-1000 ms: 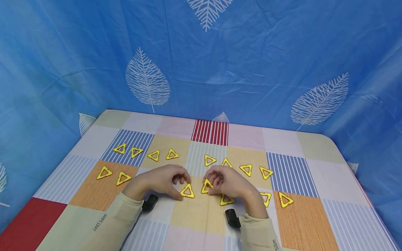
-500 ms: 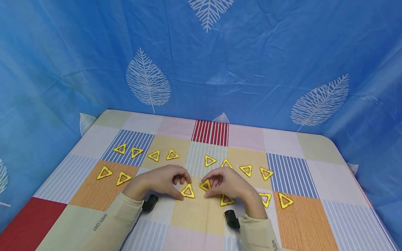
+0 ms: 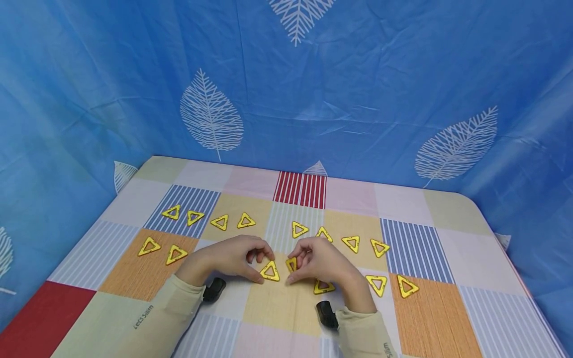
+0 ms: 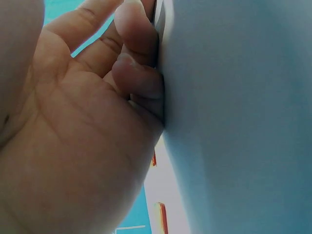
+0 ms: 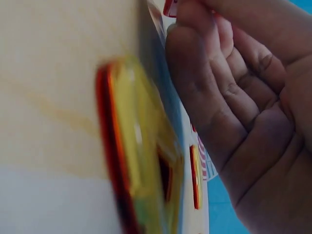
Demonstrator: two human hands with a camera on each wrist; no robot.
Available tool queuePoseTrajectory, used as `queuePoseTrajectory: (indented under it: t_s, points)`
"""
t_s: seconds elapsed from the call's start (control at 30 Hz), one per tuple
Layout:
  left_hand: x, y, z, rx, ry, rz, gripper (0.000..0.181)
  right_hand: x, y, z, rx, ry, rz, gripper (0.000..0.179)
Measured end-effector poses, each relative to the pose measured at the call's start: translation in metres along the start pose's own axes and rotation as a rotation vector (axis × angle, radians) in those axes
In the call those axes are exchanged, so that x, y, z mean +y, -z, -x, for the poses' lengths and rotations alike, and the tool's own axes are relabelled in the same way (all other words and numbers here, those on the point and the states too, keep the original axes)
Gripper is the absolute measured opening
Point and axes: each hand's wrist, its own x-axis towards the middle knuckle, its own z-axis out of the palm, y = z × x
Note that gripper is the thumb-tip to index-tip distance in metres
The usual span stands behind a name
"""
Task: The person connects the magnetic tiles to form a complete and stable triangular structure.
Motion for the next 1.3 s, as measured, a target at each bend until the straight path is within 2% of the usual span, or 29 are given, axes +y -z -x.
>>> queuePoseTrajectory:
  t_s: [0.43, 0.7, 0.97, 1.3]
  points:
    - [-0.001, -0.001, -0.001, 0.012, -0.001, -0.003, 0.037, -0.009, -0.017, -0.008, 0.003, 0.054, 0.088, 0.035]
    - [0.000, -0.001, -0.001, 0.014, -0.012, -0.011, 0.038, -0.013, -0.024, -0.012, 0.024, 0.055, 0.142, 0.040]
    - [0.000, 0.000, 0.000, 0.028, -0.020, -0.031, 0.035, -0.014, -0.024, -0.011, -0.007, 0.012, 0.056, 0.042]
    - [-0.002, -0.002, 0.000, 0.035, -0.032, -0.042, 0.037, -0.014, -0.026, -0.011, -0.013, 0.047, 0.033, 0.038]
